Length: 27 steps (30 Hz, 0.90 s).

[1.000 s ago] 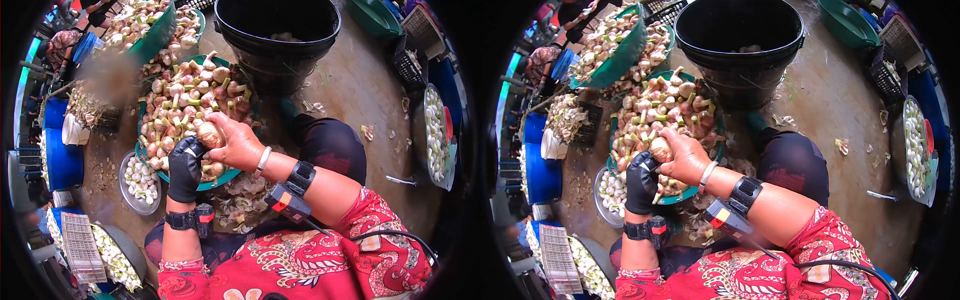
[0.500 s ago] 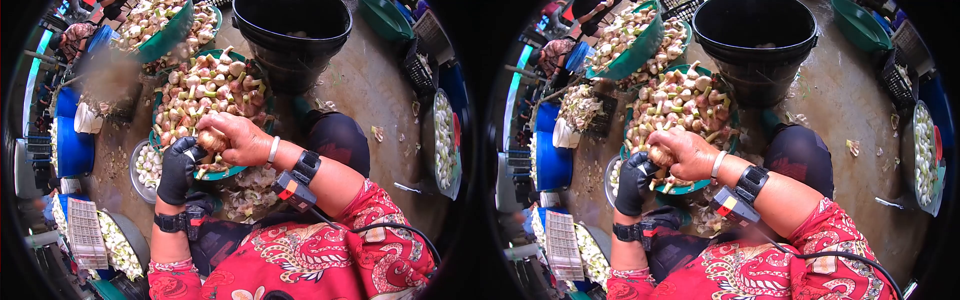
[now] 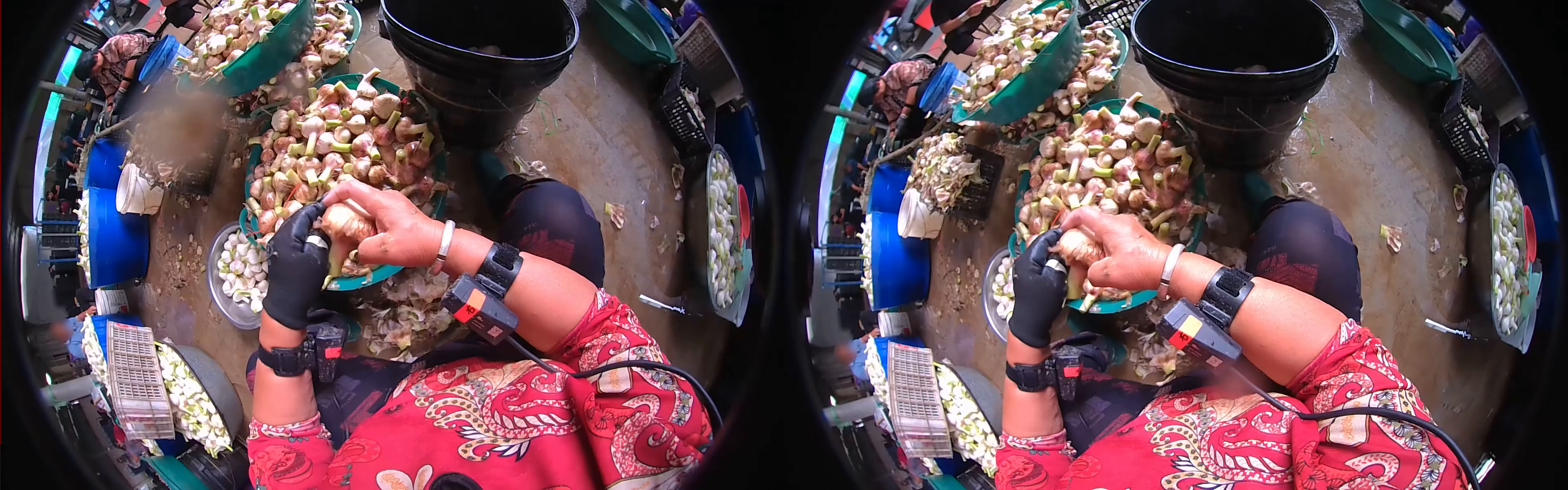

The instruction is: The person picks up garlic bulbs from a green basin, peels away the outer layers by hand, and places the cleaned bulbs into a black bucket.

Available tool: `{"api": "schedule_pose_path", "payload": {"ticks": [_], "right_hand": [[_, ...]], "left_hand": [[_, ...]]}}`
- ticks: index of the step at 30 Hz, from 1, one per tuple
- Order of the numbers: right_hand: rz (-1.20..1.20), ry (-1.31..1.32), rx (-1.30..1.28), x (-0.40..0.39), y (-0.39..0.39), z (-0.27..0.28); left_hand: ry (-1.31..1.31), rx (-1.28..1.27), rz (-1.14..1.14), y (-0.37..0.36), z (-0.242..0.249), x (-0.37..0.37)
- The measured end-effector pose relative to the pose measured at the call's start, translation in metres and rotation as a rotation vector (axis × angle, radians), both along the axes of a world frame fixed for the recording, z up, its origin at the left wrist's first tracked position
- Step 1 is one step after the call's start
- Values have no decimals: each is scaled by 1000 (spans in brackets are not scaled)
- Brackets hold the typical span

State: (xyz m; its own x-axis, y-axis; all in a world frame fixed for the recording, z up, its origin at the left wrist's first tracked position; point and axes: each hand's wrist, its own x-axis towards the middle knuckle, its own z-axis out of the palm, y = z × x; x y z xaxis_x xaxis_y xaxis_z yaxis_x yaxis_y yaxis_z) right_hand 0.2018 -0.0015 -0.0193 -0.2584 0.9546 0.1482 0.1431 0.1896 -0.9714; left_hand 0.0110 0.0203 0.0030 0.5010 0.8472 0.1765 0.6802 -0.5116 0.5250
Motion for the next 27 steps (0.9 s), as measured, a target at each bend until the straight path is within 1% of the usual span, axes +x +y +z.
{"api": "schedule_pose_path", "payload": {"ticks": [2,3,5,6,7,9,10,11,13,14,15,16,17,18,19,21,22,23,25,26,27], "right_hand": [[216,342,-116,-1,0,4],[217,339,-111,1,2,5],[184,674,-352,7,4,5],[142,720,-399,9,7,8],[97,788,-401,9,10,9],[74,763,-520,14,9,17],[47,781,-503,11,9,16],[15,802,-490,6,9,12],[-27,685,-471,-2,10,1],[-37,622,-426,-5,9,-2],[-43,560,-377,-8,9,-2],[-36,559,-374,-11,11,-4],[-74,508,-273,-13,11,-6],[-113,457,-173,-14,12,-3],[-111,456,-172,-13,12,0],[-46,587,-357,-9,10,8],[-12,623,-453,-8,10,8],[-15,635,-445,-9,9,11],[3,678,-428,-11,11,8],[41,764,-480,-9,9,8],[44,762,-479,-11,9,9]], "left_hand": [[-341,-424,176,3,-17,-13],[-344,-419,175,3,-17,-15],[-310,-378,75,-1,-17,-21],[-462,-539,150,-5,-25,-29],[-392,-706,286,-4,-34,-29],[-190,-406,37,-13,-46,-26],[-452,-789,271,-20,-17,-8],[-588,-780,303,-22,-7,0],[-729,-808,284,-18,4,-1],[-815,-738,167,-18,11,3],[-818,-734,171,-18,13,7],[-905,-707,164,-19,15,12],[-991,-682,155,-19,16,13],[-1110,-791,111,-19,17,11],[-1112,-789,111,-19,18,11],[-1046,-717,79,-19,19,12],[-944,-593,178,-18,17,14],[-861,-531,228,-16,12,8],[-807,-495,216,-17,9,-1],[-809,-490,220,-18,10,-4],[-797,-476,211,-18,10,-5]]}}
